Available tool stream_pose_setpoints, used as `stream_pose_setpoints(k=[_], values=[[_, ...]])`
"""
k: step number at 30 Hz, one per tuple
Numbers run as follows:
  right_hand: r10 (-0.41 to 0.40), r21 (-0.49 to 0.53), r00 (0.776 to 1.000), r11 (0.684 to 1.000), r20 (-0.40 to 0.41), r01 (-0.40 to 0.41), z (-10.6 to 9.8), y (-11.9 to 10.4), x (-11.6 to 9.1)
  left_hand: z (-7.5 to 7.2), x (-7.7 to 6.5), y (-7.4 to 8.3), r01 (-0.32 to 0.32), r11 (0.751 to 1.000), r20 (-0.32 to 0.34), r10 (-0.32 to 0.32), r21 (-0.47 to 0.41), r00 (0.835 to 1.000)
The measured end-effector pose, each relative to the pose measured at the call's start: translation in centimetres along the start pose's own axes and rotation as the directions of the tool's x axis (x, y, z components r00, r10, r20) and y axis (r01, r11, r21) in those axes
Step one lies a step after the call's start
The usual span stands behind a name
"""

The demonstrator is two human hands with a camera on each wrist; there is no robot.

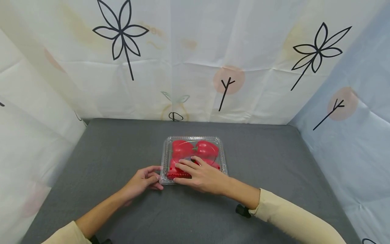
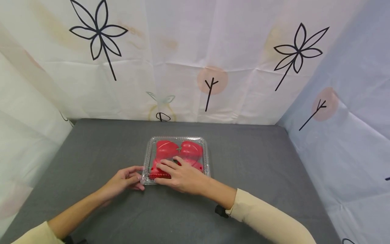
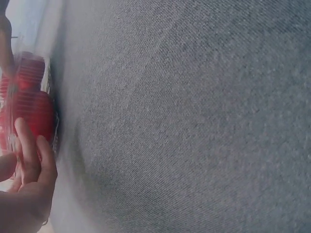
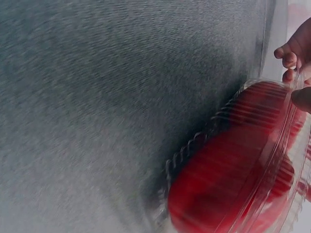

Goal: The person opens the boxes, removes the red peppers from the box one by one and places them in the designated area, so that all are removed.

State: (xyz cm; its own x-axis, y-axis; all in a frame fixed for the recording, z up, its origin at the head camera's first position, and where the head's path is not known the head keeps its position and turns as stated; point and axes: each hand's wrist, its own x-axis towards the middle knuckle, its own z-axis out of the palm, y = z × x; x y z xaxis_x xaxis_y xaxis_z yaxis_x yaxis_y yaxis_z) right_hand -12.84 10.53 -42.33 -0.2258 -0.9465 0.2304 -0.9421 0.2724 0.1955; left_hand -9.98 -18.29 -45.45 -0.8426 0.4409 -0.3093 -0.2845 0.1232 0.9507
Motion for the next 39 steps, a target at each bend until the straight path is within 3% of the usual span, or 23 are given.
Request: stream_pose_setpoints(k=[8,13,20,27,32,39], values=[[-0.003,-0.024,1.000,1.000,0.025,0.003,0.1,-0.3,1.0,-0.1,0.1,-0.2,0.033,0.999,-0.028,-0.035,-0.041,0.999],[-0.014,-0.014,1.000,1.000,-0.006,0.014,0.3,-0.4,1.5,0.0,0.1,0.1,0.063,0.996,-0.029,-0.065,-0.056,0.997],[-0.022,0.002,0.998,1.000,-0.051,0.022,0.5,-0.7,2.4,0.0,0.2,0.1,0.052,0.998,-0.014,-0.052,-0.044,0.999],[0.015,0.087,0.994,0.996,-0.104,-0.006,1.1,-1.0,3.2,0.0,0.2,-0.3,0.049,0.997,-0.057,-0.053,-0.059,0.997],[0.046,0.105,0.993,0.994,-0.105,-0.035,1.4,-1.2,3.5,0.2,0.2,-0.4,0.077,0.993,-0.079,-0.084,-0.084,0.993],[0.064,0.079,0.993,0.995,-0.102,-0.056,1.2,-1.2,3.9,0.4,0.2,-0.3,0.041,0.991,-0.046,-0.048,-0.125,0.998]])
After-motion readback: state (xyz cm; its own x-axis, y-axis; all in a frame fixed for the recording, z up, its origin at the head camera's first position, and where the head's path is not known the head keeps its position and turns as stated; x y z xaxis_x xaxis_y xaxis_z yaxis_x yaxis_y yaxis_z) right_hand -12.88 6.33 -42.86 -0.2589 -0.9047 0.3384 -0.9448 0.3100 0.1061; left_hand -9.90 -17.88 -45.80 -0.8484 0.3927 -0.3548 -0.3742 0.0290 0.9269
